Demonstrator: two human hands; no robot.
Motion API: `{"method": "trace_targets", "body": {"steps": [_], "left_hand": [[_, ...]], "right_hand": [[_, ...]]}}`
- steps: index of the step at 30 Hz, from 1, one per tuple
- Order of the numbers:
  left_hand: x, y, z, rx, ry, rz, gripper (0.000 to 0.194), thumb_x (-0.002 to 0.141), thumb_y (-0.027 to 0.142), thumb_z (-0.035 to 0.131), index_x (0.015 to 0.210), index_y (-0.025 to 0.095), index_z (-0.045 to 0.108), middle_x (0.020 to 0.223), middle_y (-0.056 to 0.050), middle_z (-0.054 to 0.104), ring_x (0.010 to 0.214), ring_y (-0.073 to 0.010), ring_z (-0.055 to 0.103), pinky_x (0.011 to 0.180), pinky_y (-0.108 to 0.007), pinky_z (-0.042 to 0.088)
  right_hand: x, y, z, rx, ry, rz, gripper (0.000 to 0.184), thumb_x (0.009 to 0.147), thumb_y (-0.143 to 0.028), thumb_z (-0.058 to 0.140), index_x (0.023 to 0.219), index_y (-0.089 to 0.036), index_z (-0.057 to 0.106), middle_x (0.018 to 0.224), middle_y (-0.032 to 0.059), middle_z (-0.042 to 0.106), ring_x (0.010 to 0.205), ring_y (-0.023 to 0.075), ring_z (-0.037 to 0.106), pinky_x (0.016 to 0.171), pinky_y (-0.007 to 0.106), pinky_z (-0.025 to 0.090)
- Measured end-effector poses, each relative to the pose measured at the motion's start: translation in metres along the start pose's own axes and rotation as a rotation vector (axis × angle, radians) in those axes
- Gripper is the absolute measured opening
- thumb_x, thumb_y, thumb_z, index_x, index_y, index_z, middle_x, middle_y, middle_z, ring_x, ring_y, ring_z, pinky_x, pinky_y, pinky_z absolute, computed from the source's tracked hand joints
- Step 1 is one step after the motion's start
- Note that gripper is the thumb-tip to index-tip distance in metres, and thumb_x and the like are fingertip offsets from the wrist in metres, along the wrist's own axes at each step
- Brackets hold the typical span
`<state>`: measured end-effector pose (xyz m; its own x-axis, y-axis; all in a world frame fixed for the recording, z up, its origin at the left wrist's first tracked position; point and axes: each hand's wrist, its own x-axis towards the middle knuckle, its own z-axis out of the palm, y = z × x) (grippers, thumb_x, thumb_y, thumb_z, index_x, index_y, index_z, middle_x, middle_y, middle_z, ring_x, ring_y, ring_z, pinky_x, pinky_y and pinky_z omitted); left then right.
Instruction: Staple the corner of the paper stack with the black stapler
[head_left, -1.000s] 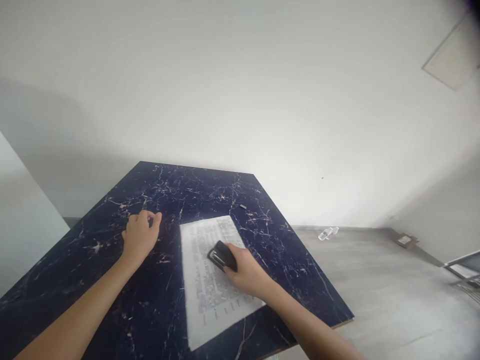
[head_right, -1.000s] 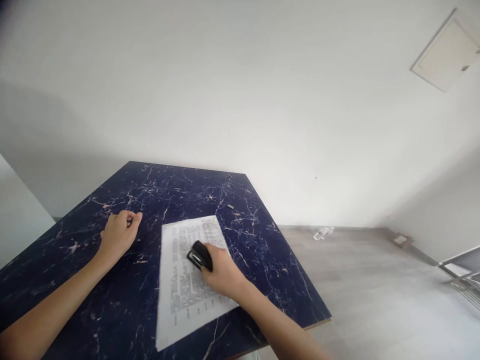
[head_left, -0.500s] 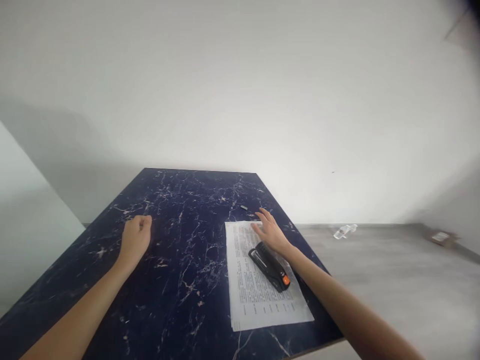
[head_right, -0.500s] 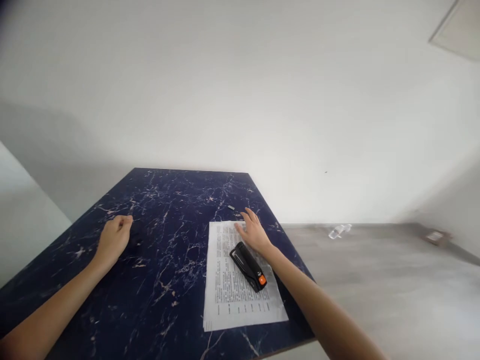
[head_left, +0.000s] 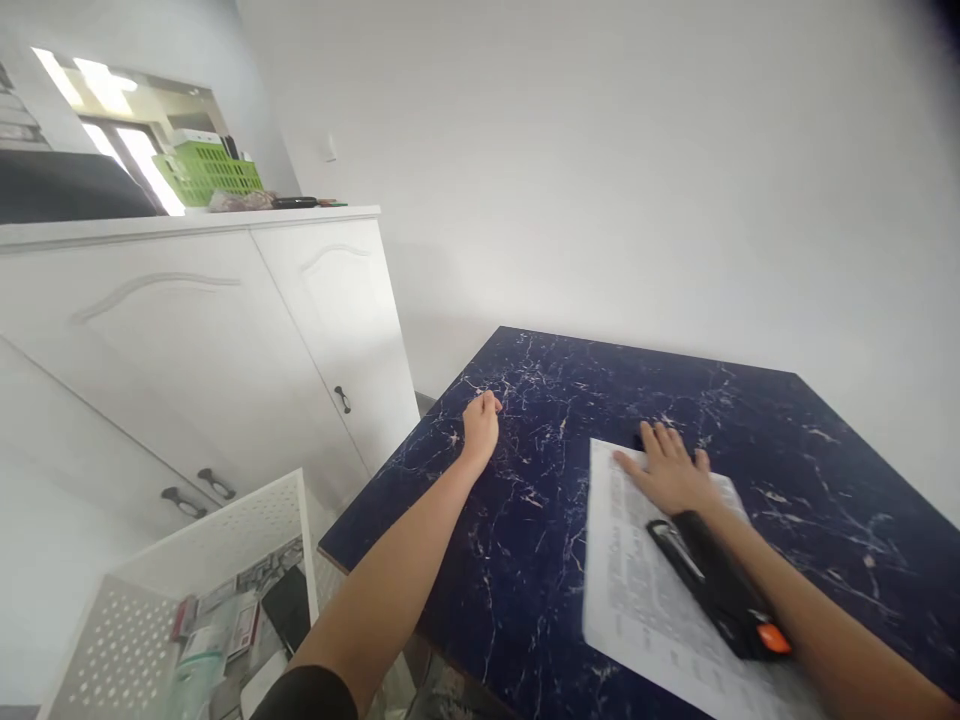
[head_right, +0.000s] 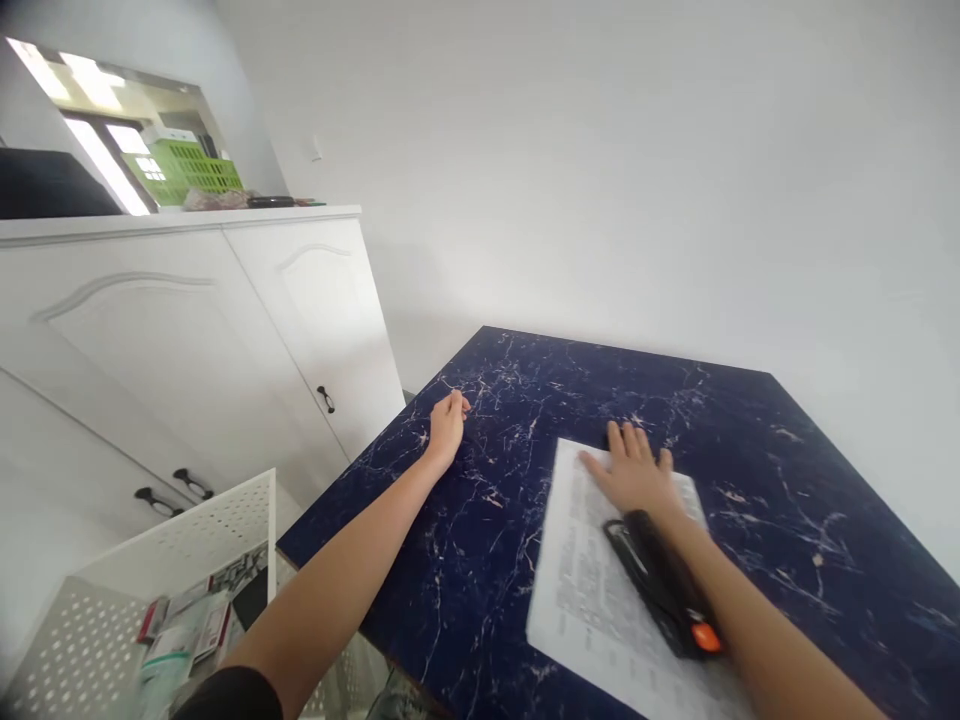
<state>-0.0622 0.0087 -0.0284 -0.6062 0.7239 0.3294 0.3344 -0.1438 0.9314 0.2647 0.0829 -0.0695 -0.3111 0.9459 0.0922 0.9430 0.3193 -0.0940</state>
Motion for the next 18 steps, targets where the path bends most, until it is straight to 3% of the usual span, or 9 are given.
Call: {"method": "trace_targets", "body": {"steps": [2, 5, 8, 10, 12, 14, 16, 18], "left_hand": [[0.012, 0.004, -0.018, -0.229, -0.017, -0.115, 0.042, 0.095, 0.044, 0.051, 0.061, 0.02, 0.051, 0.058, 0.0, 0.047, 0.056, -0.0134, 0.044, 0.059, -0.028, 0.034], [0.032, 0.006, -0.06, -0.726, -0.18, -0.281, 0.046, 0.09, 0.033, 0.056, 0.054, 0.021, 0.03, 0.053, 0.005, 0.026, 0.047, -0.0093, 0.031, 0.053, -0.026, 0.032], [0.044, 0.005, -0.097, -1.086, -0.113, -0.209, 0.048, 0.089, 0.025, 0.053, 0.056, 0.021, 0.018, 0.052, 0.006, 0.018, 0.043, -0.0077, 0.025, 0.048, -0.024, 0.029], [0.048, 0.003, -0.11, -1.22, -0.087, -0.164, 0.047, 0.088, 0.024, 0.053, 0.058, 0.02, 0.017, 0.053, 0.006, 0.018, 0.043, -0.0071, 0.025, 0.048, -0.023, 0.03], [0.05, 0.0, -0.113, -1.259, -0.129, -0.192, 0.046, 0.086, 0.02, 0.055, 0.059, 0.02, 0.017, 0.053, 0.006, 0.019, 0.044, -0.0069, 0.027, 0.047, -0.022, 0.03], [0.05, -0.001, -0.111, -1.244, -0.152, -0.202, 0.046, 0.084, 0.02, 0.055, 0.06, 0.02, 0.016, 0.053, 0.006, 0.018, 0.044, -0.0069, 0.026, 0.046, -0.022, 0.03], [0.05, 0.001, -0.107, -1.174, -0.146, -0.178, 0.046, 0.084, 0.022, 0.054, 0.06, 0.019, 0.015, 0.053, 0.006, 0.016, 0.045, -0.0073, 0.024, 0.046, -0.022, 0.03], [0.05, 0.006, -0.103, -1.057, -0.136, -0.138, 0.046, 0.085, 0.025, 0.052, 0.06, 0.019, 0.014, 0.054, 0.006, 0.015, 0.046, -0.008, 0.022, 0.047, -0.023, 0.03]], "right_hand": [[0.014, -0.049, -0.002, 0.018, -0.039, -0.007, 0.094, 0.095, -0.074, 0.015, 0.162, -0.008, 0.017, 0.168, 0.0139, 0.009, 0.156, 0.0328, 0.007, 0.121, 0.064, 0.009], [0.035, -0.128, -0.006, 0.051, -0.059, -0.043, 0.091, 0.097, -0.069, 0.019, 0.161, -0.004, 0.019, 0.168, 0.0147, 0.006, 0.156, 0.0317, 0.003, 0.121, 0.064, 0.005], [0.051, -0.197, -0.01, 0.107, -0.101, -0.125, 0.089, 0.098, -0.066, 0.024, 0.161, -0.004, 0.019, 0.168, 0.0162, 0.004, 0.156, 0.0324, 0.002, 0.12, 0.065, 0.003], [0.058, -0.229, -0.013, 0.151, -0.11, -0.182, 0.088, 0.098, -0.066, 0.024, 0.161, -0.006, 0.016, 0.168, 0.0161, 0.003, 0.156, 0.0316, 0.001, 0.119, 0.066, 0.001], [0.061, -0.247, -0.016, 0.202, -0.095, -0.228, 0.085, 0.099, -0.064, 0.023, 0.162, -0.006, 0.015, 0.168, 0.0166, 0.005, 0.156, 0.0307, 0.0, 0.119, 0.066, 0.001], [0.059, -0.252, -0.018, 0.249, 0.005, -0.277, 0.077, 0.102, -0.056, 0.023, 0.162, -0.007, 0.016, 0.168, 0.0161, 0.009, 0.157, 0.0284, -0.001, 0.12, 0.064, 0.0], [0.051, -0.247, -0.019, 0.284, 0.036, -0.372, 0.065, 0.105, -0.043, 0.024, 0.161, -0.009, 0.022, 0.167, 0.015, 0.017, 0.157, 0.0252, 0.005, 0.123, 0.058, 0.003], [0.039, -0.235, -0.018, 0.303, -0.031, -0.509, 0.057, 0.105, -0.031, 0.025, 0.158, -0.011, 0.03, 0.165, 0.0134, 0.025, 0.156, 0.0238, 0.014, 0.125, 0.053, 0.009]]}}
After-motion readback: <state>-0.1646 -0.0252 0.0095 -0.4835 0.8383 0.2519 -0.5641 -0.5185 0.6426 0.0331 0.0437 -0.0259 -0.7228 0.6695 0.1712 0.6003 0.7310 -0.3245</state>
